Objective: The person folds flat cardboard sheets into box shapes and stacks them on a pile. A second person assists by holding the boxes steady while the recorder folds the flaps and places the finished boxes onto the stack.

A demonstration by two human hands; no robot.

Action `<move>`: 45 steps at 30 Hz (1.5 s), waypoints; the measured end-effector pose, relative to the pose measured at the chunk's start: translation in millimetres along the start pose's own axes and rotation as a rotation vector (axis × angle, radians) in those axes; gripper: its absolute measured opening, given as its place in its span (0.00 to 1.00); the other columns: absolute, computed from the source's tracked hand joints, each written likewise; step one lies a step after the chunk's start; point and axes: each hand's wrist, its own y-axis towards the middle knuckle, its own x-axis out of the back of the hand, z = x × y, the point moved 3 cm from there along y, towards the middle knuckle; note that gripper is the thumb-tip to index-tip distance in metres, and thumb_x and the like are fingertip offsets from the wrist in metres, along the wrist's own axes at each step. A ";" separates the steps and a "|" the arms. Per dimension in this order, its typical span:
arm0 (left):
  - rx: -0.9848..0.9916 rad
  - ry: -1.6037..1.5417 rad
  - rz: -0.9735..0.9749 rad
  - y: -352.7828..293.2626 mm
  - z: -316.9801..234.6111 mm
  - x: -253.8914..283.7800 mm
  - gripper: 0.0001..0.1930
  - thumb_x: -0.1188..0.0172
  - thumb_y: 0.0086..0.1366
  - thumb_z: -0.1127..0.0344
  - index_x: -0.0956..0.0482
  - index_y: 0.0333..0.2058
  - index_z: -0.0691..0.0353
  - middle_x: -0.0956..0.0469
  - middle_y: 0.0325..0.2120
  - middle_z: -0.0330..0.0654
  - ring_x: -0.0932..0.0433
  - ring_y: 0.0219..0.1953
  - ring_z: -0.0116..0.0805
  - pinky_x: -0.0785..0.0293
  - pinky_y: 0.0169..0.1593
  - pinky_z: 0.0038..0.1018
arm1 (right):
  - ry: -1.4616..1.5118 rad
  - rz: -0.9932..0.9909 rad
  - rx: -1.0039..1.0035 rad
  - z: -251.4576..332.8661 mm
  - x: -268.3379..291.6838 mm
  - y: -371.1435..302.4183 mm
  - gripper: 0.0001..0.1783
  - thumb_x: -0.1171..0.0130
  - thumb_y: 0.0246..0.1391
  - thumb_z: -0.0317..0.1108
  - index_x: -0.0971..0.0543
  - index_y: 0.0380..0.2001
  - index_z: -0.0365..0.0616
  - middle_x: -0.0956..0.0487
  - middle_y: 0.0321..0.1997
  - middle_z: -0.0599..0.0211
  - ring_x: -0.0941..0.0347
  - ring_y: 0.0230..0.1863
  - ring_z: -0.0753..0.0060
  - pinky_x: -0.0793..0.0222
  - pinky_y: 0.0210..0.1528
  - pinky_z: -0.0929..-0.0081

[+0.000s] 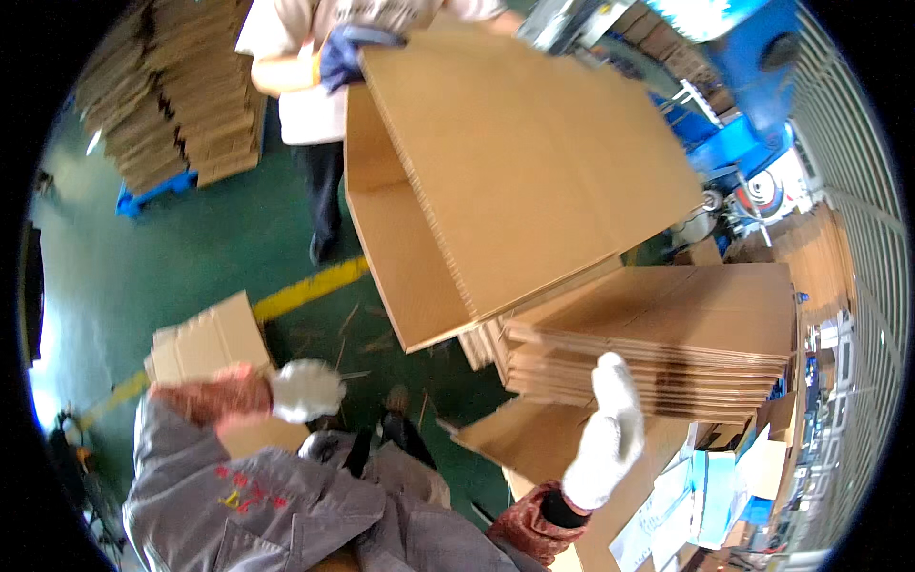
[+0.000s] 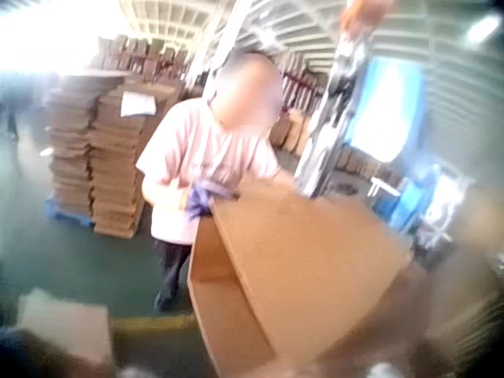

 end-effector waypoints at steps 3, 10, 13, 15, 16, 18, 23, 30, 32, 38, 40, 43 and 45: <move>0.150 -0.275 0.086 -6.9 -10.7 -47.5 0.15 0.41 0.66 0.57 0.15 0.44 0.57 0.17 0.45 0.43 0.17 0.50 0.47 0.17 0.50 0.43 | 0.174 -0.213 -0.032 -13.4 -8.0 21.5 0.32 0.54 0.73 0.45 0.27 0.64 0.25 0.24 0.66 0.44 0.27 0.67 0.49 0.32 0.71 0.49; 0.415 -0.716 -0.442 -5.5 -36.6 0.1 0.18 0.38 0.66 0.59 0.16 0.51 0.61 0.17 0.51 0.47 0.19 0.54 0.52 0.21 0.57 0.41 | 0.685 -0.500 -0.007 -53.5 -18.6 107.1 0.28 0.50 0.71 0.42 0.25 0.62 0.28 0.21 0.62 0.47 0.23 0.62 0.52 0.26 0.66 0.54; 0.394 -0.703 -0.583 11.2 -38.7 25.0 0.18 0.38 0.66 0.60 0.16 0.50 0.62 0.18 0.52 0.49 0.19 0.54 0.52 0.21 0.57 0.41 | 0.920 -0.534 0.064 -89.7 -8.1 146.4 0.24 0.47 0.70 0.39 0.24 0.62 0.32 0.19 0.60 0.49 0.22 0.61 0.53 0.23 0.63 0.57; 0.409 -0.723 -0.578 22.4 -37.9 38.7 0.19 0.37 0.65 0.60 0.16 0.51 0.63 0.18 0.55 0.50 0.19 0.56 0.53 0.21 0.59 0.41 | 0.771 -0.564 0.083 -123.8 7.3 171.3 0.27 0.54 0.73 0.44 0.28 0.67 0.38 0.23 0.67 0.53 0.25 0.65 0.53 0.31 0.68 0.50; 0.412 -0.734 -0.584 27.4 -37.5 44.9 0.19 0.37 0.65 0.60 0.16 0.52 0.63 0.19 0.55 0.51 0.19 0.56 0.53 0.22 0.59 0.41 | 0.778 -0.579 0.124 -134.1 15.8 183.0 0.27 0.53 0.73 0.43 0.27 0.67 0.38 0.22 0.66 0.53 0.24 0.64 0.54 0.29 0.66 0.51; 0.434 -0.757 -0.596 36.6 -35.6 53.8 0.21 0.36 0.65 0.59 0.17 0.53 0.62 0.19 0.56 0.51 0.20 0.57 0.53 0.22 0.60 0.40 | 0.788 -0.691 0.099 -151.1 28.4 216.9 0.26 0.51 0.72 0.43 0.26 0.65 0.41 0.20 0.62 0.57 0.23 0.60 0.57 0.28 0.62 0.55; 0.560 -0.847 -0.681 41.4 -35.8 91.0 0.27 0.35 0.63 0.55 0.20 0.58 0.63 0.21 0.59 0.54 0.20 0.58 0.54 0.23 0.62 0.40 | 0.860 -0.923 -0.021 -229.4 64.4 311.6 0.26 0.52 0.71 0.49 0.25 0.65 0.50 0.22 0.59 0.66 0.26 0.59 0.64 0.35 0.61 0.61; 0.733 -1.243 -0.889 20.3 -39.6 76.7 0.33 0.34 0.67 0.54 0.26 0.65 0.66 0.24 0.63 0.54 0.25 0.67 0.47 0.30 0.69 0.38 | 0.774 -1.033 -0.280 -324.9 97.3 364.8 0.36 0.61 0.74 0.59 0.30 0.71 0.46 0.30 0.75 0.61 0.33 0.73 0.60 0.44 0.75 0.57; 0.769 -1.346 -0.925 14.0 -44.9 62.1 0.32 0.35 0.67 0.55 0.26 0.65 0.66 0.23 0.63 0.54 0.24 0.66 0.48 0.30 0.69 0.39 | 0.708 -1.073 -0.390 -328.3 98.5 362.2 0.38 0.61 0.73 0.61 0.30 0.71 0.43 0.29 0.74 0.58 0.32 0.72 0.59 0.42 0.74 0.57; 0.759 -1.419 -0.910 -19.4 -64.2 64.2 0.39 0.29 0.64 0.51 0.30 0.69 0.65 0.27 0.66 0.55 0.29 0.69 0.49 0.34 0.71 0.44 | 0.581 -1.089 -0.404 -320.0 111.7 359.8 0.48 0.59 0.70 0.69 0.32 0.72 0.35 0.28 0.73 0.49 0.33 0.73 0.54 0.44 0.75 0.55; 0.662 -1.588 -1.064 -27.4 -76.7 59.0 0.52 0.23 0.58 0.42 0.37 0.72 0.67 0.29 0.68 0.56 0.32 0.71 0.50 0.39 0.74 0.46 | 0.593 -0.988 -0.386 -312.3 108.4 359.5 0.49 0.61 0.70 0.70 0.32 0.71 0.34 0.32 0.76 0.48 0.37 0.76 0.53 0.50 0.78 0.56; 0.506 -1.586 -1.332 -41.0 -87.3 60.6 0.59 0.20 0.54 0.45 0.45 0.74 0.70 0.37 0.72 0.61 0.39 0.75 0.51 0.45 0.77 0.46 | 0.549 -0.890 -0.410 -285.3 97.8 352.1 0.51 0.63 0.69 0.73 0.33 0.73 0.37 0.37 0.80 0.52 0.45 0.81 0.53 0.57 0.81 0.55; 0.501 -1.477 -1.377 -50.3 -95.0 72.1 0.59 0.22 0.55 0.41 0.44 0.74 0.70 0.36 0.71 0.61 0.38 0.75 0.52 0.44 0.76 0.46 | 0.740 -0.801 -0.437 -265.9 66.0 344.3 0.53 0.61 0.65 0.77 0.37 0.76 0.44 0.43 0.83 0.59 0.50 0.83 0.56 0.61 0.82 0.55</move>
